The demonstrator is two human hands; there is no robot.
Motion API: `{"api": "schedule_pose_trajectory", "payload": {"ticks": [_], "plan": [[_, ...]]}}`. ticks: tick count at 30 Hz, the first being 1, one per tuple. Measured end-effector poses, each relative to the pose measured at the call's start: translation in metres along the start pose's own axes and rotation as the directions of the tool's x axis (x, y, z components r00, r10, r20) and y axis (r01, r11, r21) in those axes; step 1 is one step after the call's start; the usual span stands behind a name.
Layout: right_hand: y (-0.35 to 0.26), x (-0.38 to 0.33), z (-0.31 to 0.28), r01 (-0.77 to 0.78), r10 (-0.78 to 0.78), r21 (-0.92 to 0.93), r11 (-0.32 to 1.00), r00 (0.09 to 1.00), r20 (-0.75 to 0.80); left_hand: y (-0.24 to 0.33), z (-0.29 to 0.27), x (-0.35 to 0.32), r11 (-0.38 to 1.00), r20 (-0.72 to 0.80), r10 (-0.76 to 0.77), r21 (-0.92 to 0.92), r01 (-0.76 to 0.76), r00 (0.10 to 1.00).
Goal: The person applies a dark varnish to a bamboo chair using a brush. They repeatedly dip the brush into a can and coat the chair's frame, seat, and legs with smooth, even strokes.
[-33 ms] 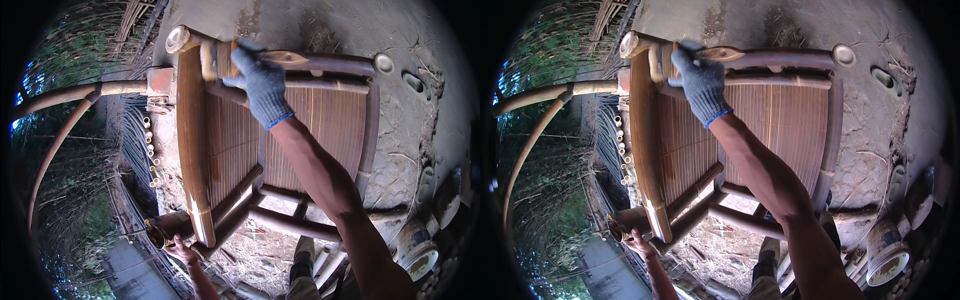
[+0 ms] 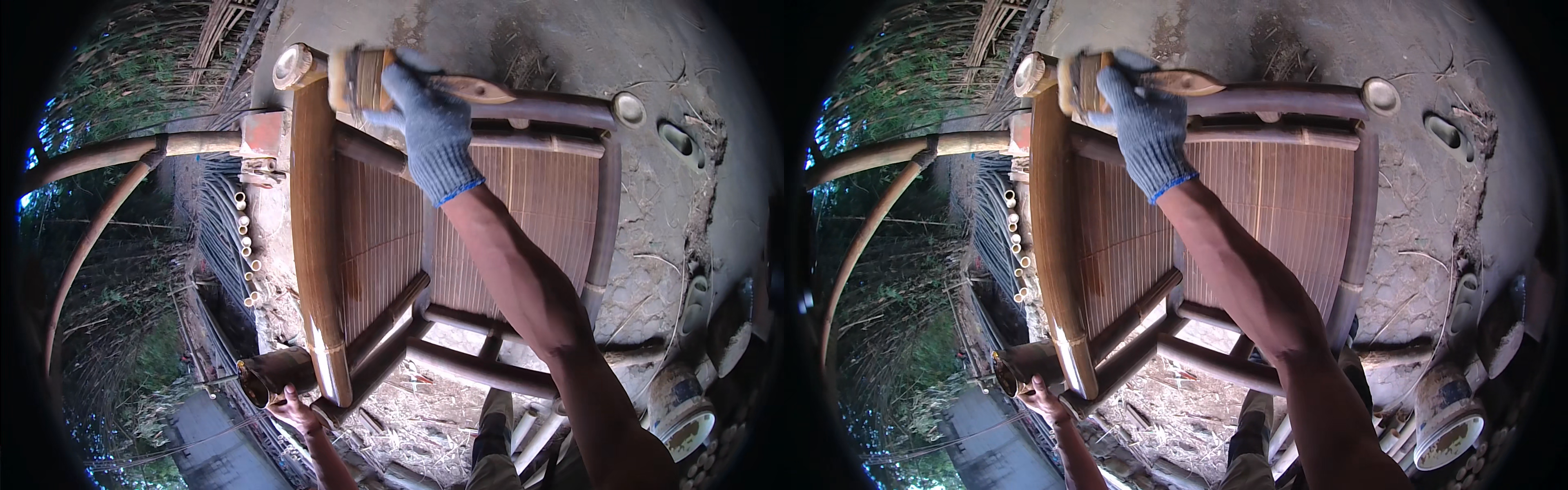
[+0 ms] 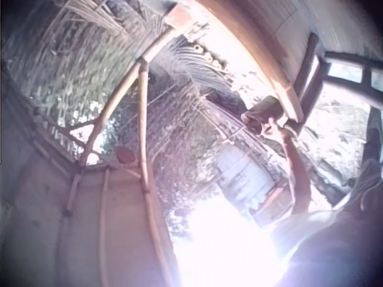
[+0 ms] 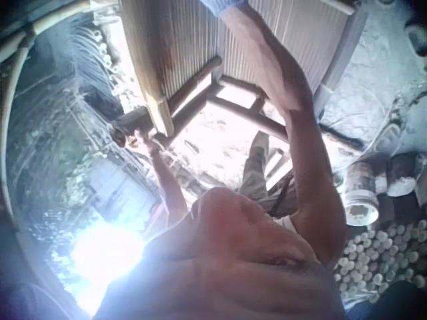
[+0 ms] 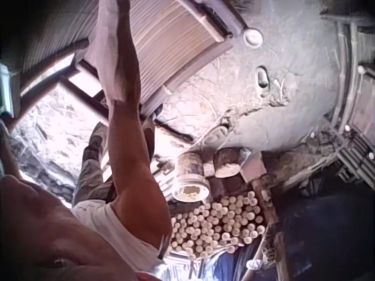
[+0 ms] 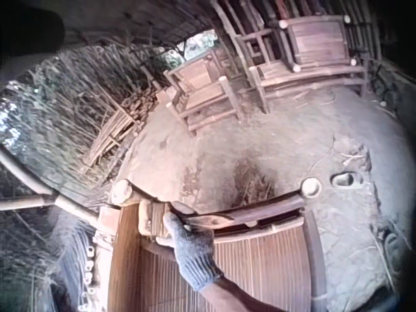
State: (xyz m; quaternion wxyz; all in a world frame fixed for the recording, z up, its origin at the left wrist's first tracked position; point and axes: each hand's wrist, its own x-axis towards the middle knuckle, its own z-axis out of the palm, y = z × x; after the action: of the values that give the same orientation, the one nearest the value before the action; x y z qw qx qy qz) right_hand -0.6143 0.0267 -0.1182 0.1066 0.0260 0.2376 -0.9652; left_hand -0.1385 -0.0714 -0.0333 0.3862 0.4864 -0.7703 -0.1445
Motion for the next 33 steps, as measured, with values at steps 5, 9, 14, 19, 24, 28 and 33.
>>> {"api": "schedule_pose_trajectory", "payload": {"ticks": [5, 9, 14, 19, 24, 28, 33], "plan": [[0.002, 0.023, 0.034, -0.192, 0.204, 0.385, 0.903, 0.979, 0.011, -0.018, -0.012, 0.002, 0.995, -0.008, -0.092, 0.045, 0.092, 0.996], [0.037, 0.029, -0.004, -0.239, 0.289, 0.237, 0.942, 0.935, -0.204, -0.048, -0.025, 0.008, 0.998, -0.067, -0.021, 0.065, 0.025, 0.998], [0.075, 0.032, -0.072, -0.05, 0.026, -0.157, 0.986, 0.987, -0.156, -0.035, -0.02, 0.003, 0.988, 0.023, -0.146, -0.049, 0.147, 0.989], [0.113, 0.015, -0.117, 0.411, -0.431, -0.55, 0.727, 0.897, 0.1, 0.005, 0.008, -0.003, 0.997, -0.1, -0.055, -0.062, 0.049, 0.994], [0.125, -0.003, -0.18, 0.598, -0.401, -0.755, 0.267, 0.782, 0.477, -0.021, -0.022, 0.001, 0.992, 0.09, -0.125, -0.026, 0.127, 0.988], [0.131, -0.008, -0.213, 0.514, -0.448, -0.655, 0.554, 0.847, 0.285, -0.054, -0.042, 0.009, 0.987, 0.12, -0.151, -0.032, 0.156, 0.981], [0.124, 0.011, -0.191, -0.034, -0.082, -0.221, 0.975, 0.866, -0.493, -0.037, -0.025, 0.005, 0.995, 0.032, -0.057, -0.082, 0.059, 0.998]]}}
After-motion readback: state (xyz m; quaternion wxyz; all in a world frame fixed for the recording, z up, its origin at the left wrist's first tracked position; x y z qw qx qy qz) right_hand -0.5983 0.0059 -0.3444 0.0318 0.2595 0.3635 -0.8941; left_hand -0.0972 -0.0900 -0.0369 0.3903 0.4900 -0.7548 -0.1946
